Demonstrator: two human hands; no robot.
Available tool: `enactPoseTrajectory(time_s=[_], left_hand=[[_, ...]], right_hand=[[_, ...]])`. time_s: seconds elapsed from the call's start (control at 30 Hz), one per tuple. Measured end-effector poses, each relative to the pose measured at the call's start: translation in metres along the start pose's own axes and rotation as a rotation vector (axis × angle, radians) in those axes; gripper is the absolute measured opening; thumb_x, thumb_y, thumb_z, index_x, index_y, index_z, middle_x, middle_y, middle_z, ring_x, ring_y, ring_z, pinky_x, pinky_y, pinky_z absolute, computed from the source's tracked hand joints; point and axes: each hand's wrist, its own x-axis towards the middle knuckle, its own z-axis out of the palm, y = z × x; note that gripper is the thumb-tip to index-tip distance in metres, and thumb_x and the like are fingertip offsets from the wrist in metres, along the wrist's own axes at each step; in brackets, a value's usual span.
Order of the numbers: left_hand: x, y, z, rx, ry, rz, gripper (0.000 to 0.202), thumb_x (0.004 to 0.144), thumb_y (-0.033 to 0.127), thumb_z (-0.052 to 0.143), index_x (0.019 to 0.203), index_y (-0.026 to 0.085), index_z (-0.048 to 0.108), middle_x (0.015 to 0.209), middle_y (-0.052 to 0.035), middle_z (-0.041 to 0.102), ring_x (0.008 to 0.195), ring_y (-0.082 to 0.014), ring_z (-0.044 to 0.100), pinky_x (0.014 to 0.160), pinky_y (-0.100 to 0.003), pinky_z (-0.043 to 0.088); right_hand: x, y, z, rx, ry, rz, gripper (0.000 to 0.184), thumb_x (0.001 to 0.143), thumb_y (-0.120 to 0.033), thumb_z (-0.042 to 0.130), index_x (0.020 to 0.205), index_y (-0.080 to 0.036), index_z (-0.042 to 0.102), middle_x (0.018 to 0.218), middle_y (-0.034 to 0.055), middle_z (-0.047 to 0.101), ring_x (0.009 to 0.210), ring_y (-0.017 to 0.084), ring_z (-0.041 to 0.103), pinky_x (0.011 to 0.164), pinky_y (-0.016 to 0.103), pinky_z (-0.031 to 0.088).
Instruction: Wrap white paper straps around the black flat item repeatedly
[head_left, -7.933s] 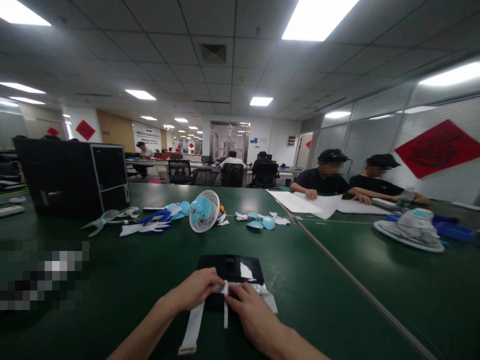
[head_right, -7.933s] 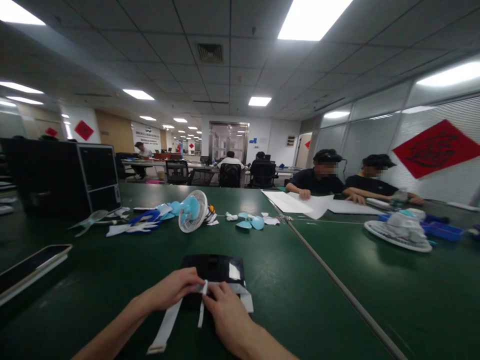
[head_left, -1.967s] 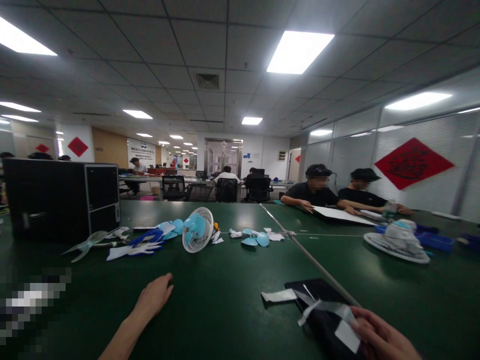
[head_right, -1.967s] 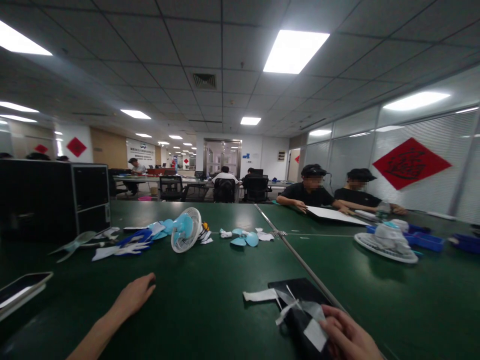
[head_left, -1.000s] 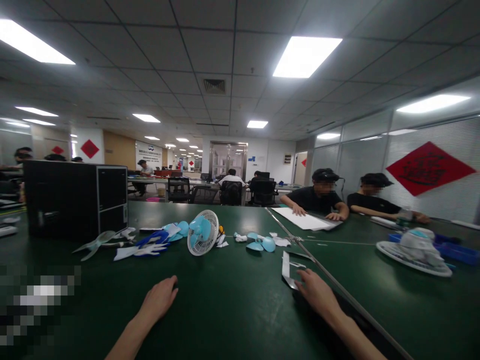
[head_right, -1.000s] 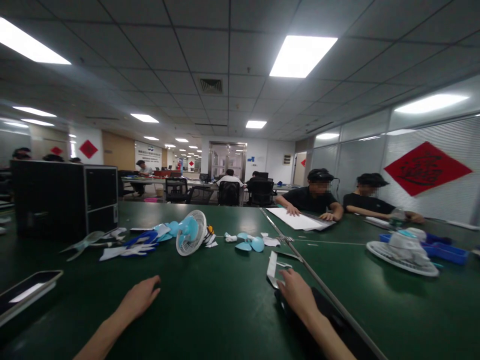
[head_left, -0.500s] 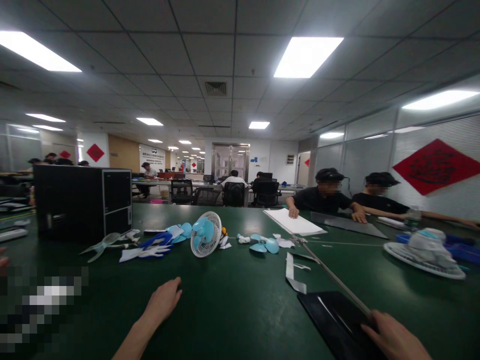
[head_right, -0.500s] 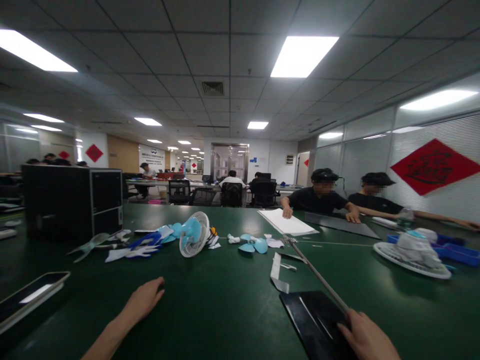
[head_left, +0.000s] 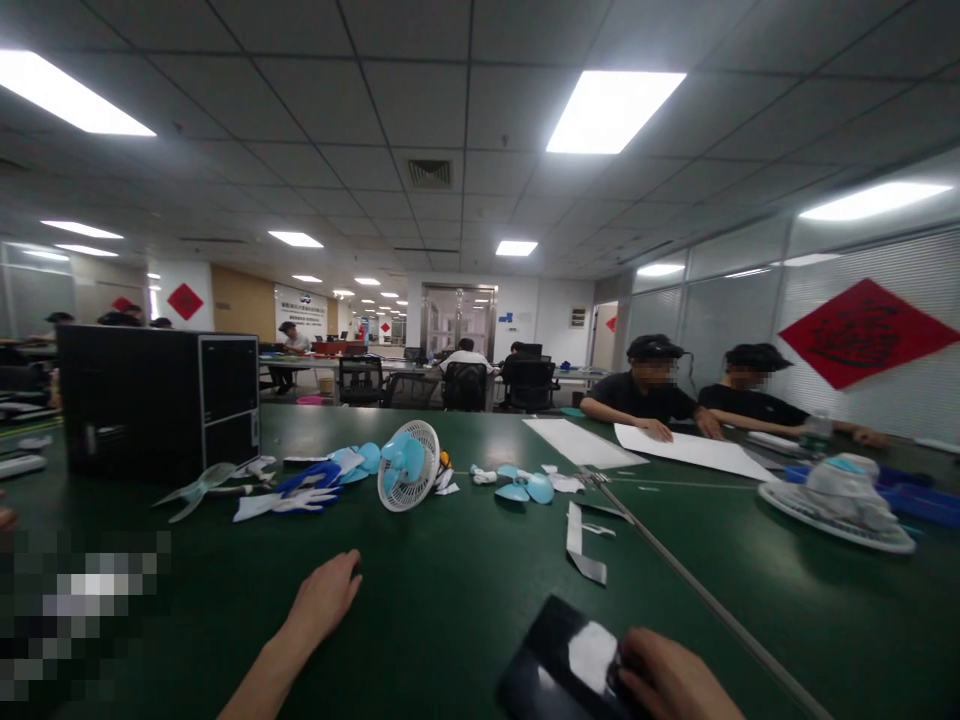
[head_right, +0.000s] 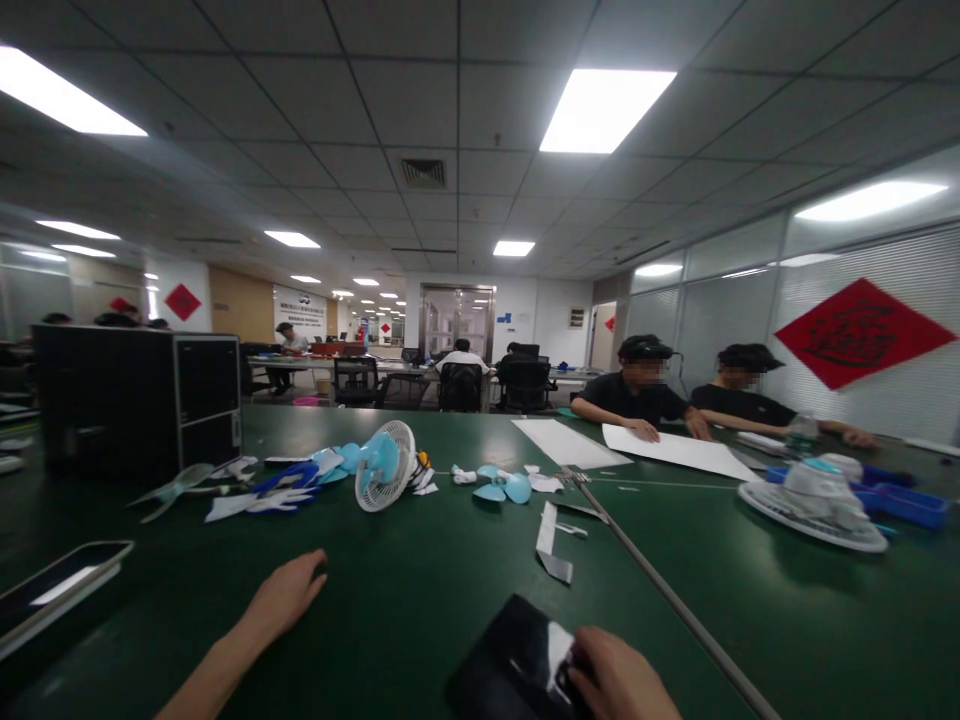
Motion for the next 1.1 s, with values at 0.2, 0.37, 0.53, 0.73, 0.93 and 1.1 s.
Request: enactPoseTrajectory(time_s=[0.2,0.37,0.53,0.73,0.93,1.1], left_hand=[[-0.001,0.014,0.004,-0.009,0.073,0.094,0.039,0.084,0.043,0.043,0.112,0.021,0.06,0.109,-0.0085,0.063,0.1,-0.0242,0.059,0.086,-0.038,0.047],[-0.009,0.038,0.009,-0.084,-0.018,0.289,0.052,0.084,0.054,0.045,0.123,0.022,0.056,0.125,-0.0086,0.057,0.118,-0.0241,0.05,0.103,-0.038,0.037],[-0.014,0.069,0.002,-0.052,-0.272,0.32,0.083,0.068,0.059,0.064,0.139,0.022,0.041,0.148,-0.0081,0.037,0.135,-0.0268,0.034,0.113,-0.037,0.024],[-0.007,0.088,-0.007,0.029,-0.405,0.301,0.094,0.055,0.062,0.072,0.136,0.021,0.046,0.14,-0.0112,0.045,0.127,-0.0326,0.042,0.106,-0.043,0.033],[-0.004,0.074,0.004,-0.096,-0.335,0.336,0.091,0.053,0.063,0.072,0.131,0.023,0.051,0.13,-0.0091,0.051,0.118,-0.0313,0.047,0.101,-0.041,0.037],[-0.005,0.063,0.01,-0.123,-0.268,0.293,0.089,0.055,0.063,0.071,0.13,0.021,0.052,0.129,-0.0095,0.051,0.116,-0.0299,0.047,0.1,-0.039,0.038]], right_hand=[[0.062,-0.09,0.02,0.115,-0.072,-0.357,0.018,0.086,-0.029,0.055,0.097,-0.019,0.066,0.105,0.0085,0.065,0.091,0.021,0.061,0.08,0.032,0.048],[0.091,-0.126,0.047,0.158,-0.047,-0.445,0.031,0.091,-0.034,0.054,0.118,-0.018,0.055,0.12,0.0078,0.058,0.099,0.02,0.059,0.083,0.042,0.052],[0.105,-0.116,0.054,0.148,0.024,-0.417,0.026,0.091,-0.033,0.052,0.111,-0.018,0.059,0.113,0.0068,0.06,0.094,0.018,0.06,0.082,0.033,0.05],[0.125,-0.045,0.026,-0.093,0.192,-0.011,0.019,0.088,-0.025,0.049,0.102,-0.016,0.059,0.108,0.0115,0.061,0.096,0.021,0.061,0.082,0.028,0.044],[0.126,0.009,0.024,-0.189,0.143,0.135,0.032,0.087,-0.031,0.053,0.109,-0.007,0.055,0.108,0.0193,0.061,0.1,0.028,0.061,0.081,0.033,0.043],[0.134,0.018,0.032,-0.217,0.12,0.174,0.028,0.09,-0.029,0.047,0.105,-0.008,0.057,0.106,0.019,0.064,0.101,0.028,0.062,0.081,0.033,0.042]])
